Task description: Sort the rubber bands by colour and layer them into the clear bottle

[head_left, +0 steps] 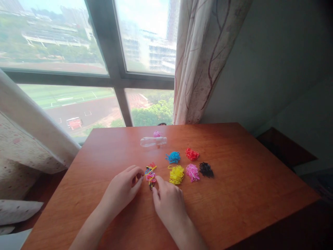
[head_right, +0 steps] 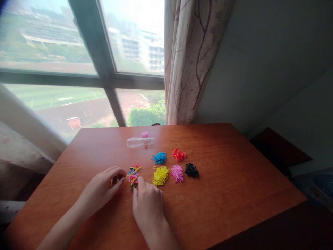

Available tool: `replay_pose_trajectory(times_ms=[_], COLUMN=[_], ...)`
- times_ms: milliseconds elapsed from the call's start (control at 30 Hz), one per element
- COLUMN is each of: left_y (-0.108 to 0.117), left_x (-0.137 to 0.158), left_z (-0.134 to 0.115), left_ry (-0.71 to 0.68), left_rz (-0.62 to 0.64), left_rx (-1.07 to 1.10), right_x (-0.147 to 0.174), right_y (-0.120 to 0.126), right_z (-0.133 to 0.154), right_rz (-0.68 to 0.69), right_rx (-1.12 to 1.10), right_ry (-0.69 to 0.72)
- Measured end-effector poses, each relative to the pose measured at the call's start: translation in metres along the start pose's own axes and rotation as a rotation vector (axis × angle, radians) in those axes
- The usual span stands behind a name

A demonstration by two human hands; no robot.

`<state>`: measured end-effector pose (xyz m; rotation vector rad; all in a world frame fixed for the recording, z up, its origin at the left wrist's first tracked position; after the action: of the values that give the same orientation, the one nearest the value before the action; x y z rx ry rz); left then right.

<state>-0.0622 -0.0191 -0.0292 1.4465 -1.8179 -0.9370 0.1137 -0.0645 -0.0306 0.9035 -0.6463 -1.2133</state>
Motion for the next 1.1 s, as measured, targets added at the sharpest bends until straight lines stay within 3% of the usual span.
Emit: replay_pose_trajectory(times_ms=[267,533,700,867,1100], left_y=[-0.01,-0.029,-0.042,-0.031,-0.005], left_x=[-0.008,-0.036,-0.044,-0.04,-0.028], left_z=[-0.028,-0.072,-0.084,-0.075,-0.025], left_ry=[-0.125,-0.191,-0.187,-0.185,-0.045], left_rz=[0.016,0.077,0.083,0.075,-0.012], left_rx=[0.088,-0.086,-0.135,-0.088,-0.036], right_x=[0.023,0.038,0.038,0.038,0.03], right_y=[-0.012,-0.022,-0.026,-0.026,-0.017], right_z=[-0.013,-0.025,-0.026,-0.026,-0.018], right_rz=[-0.081,-0.16,-0.166,-0.177,-0.073], right_rx=[-0.005,-0.102,-0.071,-0.077,0.009], right_ry=[0.062,0.136,0.144,0.145,0.088])
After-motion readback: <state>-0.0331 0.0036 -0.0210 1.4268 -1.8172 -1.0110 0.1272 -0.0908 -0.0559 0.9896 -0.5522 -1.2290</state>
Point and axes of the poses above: each hand's wrist, its own x-axis away from the middle knuckle, its own y-axis out of the back of the hand, z = x × y, the point moved 1 cm from there along -x, towards the middle knuckle, and after that the axes turned 7 degrees about y, right-handed, at the moved point
